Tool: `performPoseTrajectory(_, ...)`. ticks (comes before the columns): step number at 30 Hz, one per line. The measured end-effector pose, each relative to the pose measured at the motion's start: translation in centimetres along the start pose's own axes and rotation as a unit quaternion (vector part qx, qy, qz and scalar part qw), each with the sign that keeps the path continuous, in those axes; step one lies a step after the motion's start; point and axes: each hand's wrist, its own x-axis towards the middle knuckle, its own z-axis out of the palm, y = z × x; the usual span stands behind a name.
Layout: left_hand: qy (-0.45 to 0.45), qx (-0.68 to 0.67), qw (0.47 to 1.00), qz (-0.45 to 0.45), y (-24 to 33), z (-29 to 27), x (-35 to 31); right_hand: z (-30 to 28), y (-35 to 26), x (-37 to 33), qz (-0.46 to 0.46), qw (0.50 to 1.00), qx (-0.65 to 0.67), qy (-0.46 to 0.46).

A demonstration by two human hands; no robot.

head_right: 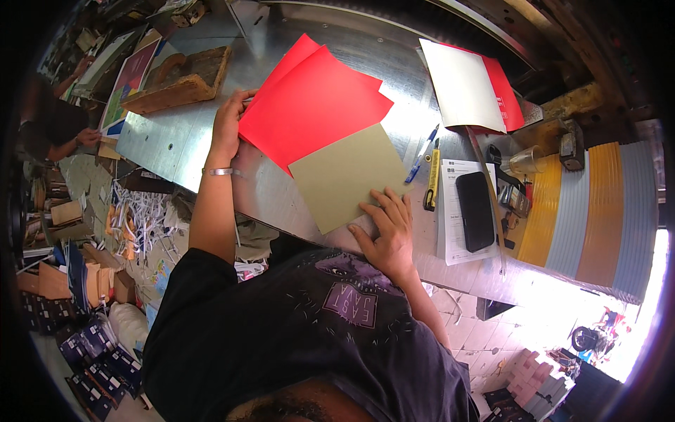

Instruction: The person measures sheets of paper with a ruler and a pen, then cuts the paper with a utility knife using the ruler as a guide.

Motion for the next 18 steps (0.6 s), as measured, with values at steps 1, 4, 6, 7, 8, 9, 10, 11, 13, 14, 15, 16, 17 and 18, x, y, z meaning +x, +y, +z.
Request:
performPoseTrajectory(1, 0.001, -0.002, 1.000, -0.006, -0.3, 0.0, 0.1, 0.0, 0.0, 0.0, 0.002, 1.000, 0.000, -0.001)
performPoseTrajectory(4, 0.006, 0.000, 1.000, -0.018, -0.8, -0.2, 0.3, 0.0, -0.1, 0.0, 0.002, 1.000, 0.001, -0.002)
performPoseTrajectory(6, 0.002, 0.009, 1.000, -0.026, -0.7, -0.2, 0.4, 0.0, -0.1, 0.1, 0.005, 1.000, 0.001, 0.000)
performPoseTrajectory(7, 0.013, 0.021, 1.000, -0.019, -0.6, 0.0, 0.3, 0.0, -0.1, 0.1, 0.005, 1.000, 0.000, -0.001)
performPoseTrajectory(8, 0.025, 0.035, 0.999, -0.011, -0.5, 0.2, 0.1, 0.0, 0.0, 0.1, 0.005, 1.000, 0.000, -0.002)
performPoseTrajectory(9, 0.037, 0.048, 0.998, -0.004, -0.3, 0.4, -0.1, -0.1, 0.0, 0.1, 0.005, 1.000, 0.000, -0.002)
performPoseTrajectory(10, 0.047, 0.019, 0.999, 0.009, -0.6, 0.3, -0.1, 0.0, 0.1, 0.0, 0.006, 1.000, -0.001, -0.004)
performPoseTrajectory(11, 0.056, -0.008, 0.998, 0.026, -0.8, -0.1, 0.2, 0.1, 0.1, 0.2, 0.003, 1.000, -0.001, 0.000)
performPoseTrajectory(13, 0.069, -0.021, 0.997, 0.034, -1.0, -0.8, 0.3, 0.2, 0.1, 0.4, 0.001, 1.000, 0.000, -0.002)
performPoseTrajectory(14, 0.073, -0.004, 0.997, 0.027, -0.8, -1.1, 0.0, 0.3, 0.3, 0.2, 0.000, 1.000, 0.002, -0.003)
performPoseTrajectory(15, 0.073, 0.010, 0.997, 0.018, -0.4, -1.2, -0.1, 0.2, 0.3, 0.1, 0.002, 1.000, 0.002, -0.004)
performPoseTrajectory(16, 0.064, -0.017, 0.998, 0.012, 0.2, -1.3, 0.0, 0.1, 0.3, 0.4, 0.001, 1.000, 0.005, 0.002)
performPoseTrajectory(17, 0.056, -0.042, 0.998, -0.001, 0.4, -1.8, -0.4, 0.2, 0.3, 0.2, 0.001, 1.000, 0.010, 0.004)
performPoseTrajectory(18, 0.049, -0.068, 0.996, -0.013, 0.7, -2.0, -0.5, 0.4, 0.2, 0.0, 0.002, 1.000, 0.016, 0.005)
